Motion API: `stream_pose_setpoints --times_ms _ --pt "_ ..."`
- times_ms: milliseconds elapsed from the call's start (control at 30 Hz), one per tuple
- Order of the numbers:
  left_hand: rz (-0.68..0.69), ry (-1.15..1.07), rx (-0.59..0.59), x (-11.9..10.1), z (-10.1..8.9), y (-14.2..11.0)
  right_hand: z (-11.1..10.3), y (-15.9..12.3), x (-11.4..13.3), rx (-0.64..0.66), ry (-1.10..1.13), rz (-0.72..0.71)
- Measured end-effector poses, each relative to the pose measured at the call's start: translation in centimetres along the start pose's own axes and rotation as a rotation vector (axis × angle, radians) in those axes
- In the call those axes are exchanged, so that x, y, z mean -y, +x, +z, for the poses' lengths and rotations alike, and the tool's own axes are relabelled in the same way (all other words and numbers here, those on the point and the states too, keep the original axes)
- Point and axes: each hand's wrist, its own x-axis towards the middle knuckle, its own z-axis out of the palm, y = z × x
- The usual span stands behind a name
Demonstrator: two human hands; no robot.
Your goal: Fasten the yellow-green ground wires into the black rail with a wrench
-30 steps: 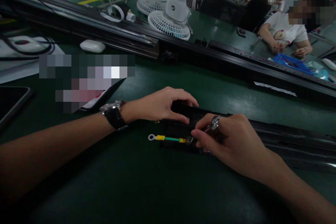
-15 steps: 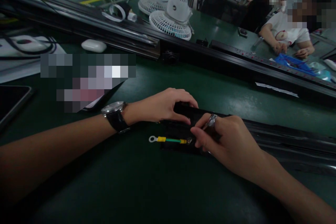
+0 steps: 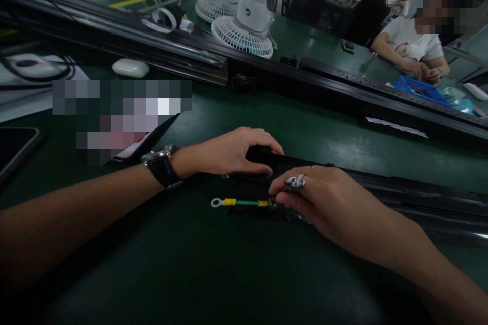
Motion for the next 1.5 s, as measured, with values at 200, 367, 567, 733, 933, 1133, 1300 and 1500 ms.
stream_pose_setpoints --times_ms 200,367,567,733,933,1133,1300,1500 --pt "-0.020 0.033 -0.043 -0.5 0.5 0.2 -0.6 -0.4 0.5 -0.188 -0.007 0.125" --pt "-0.022 0.020 -0.025 -0.2 0.3 0.1 0.2 0.0 1.1 -0.270 0.009 0.135" --pt "-0.015 -0.052 0.007 -0.1 0.1 0.1 0.5 0.3 1.0 -0.230 0.028 0.067" --pt "-0.034 -0.016 -0.012 -0.1 0.4 0.3 0.6 0.3 0.7 -0.176 0.028 0.048" --pt "-0.015 0.037 -0.046 0.1 0.7 0.3 0.4 0.5 0.9 -0.141 0.035 0.049" --pt "0.003 0.013 0.000 0.3 0.3 0.1 -0.1 0.2 0.4 -0.054 0.051 0.079" --pt "-0.024 -0.059 0.008 0.3 0.2 0.1 -0.2 0.3 0.4 -0.087 0.057 0.038" --pt "-0.027 -0.107 -0.038 0.0 0.5 -0.1 0.1 1.2 0.7 -0.102 0.011 0.011"
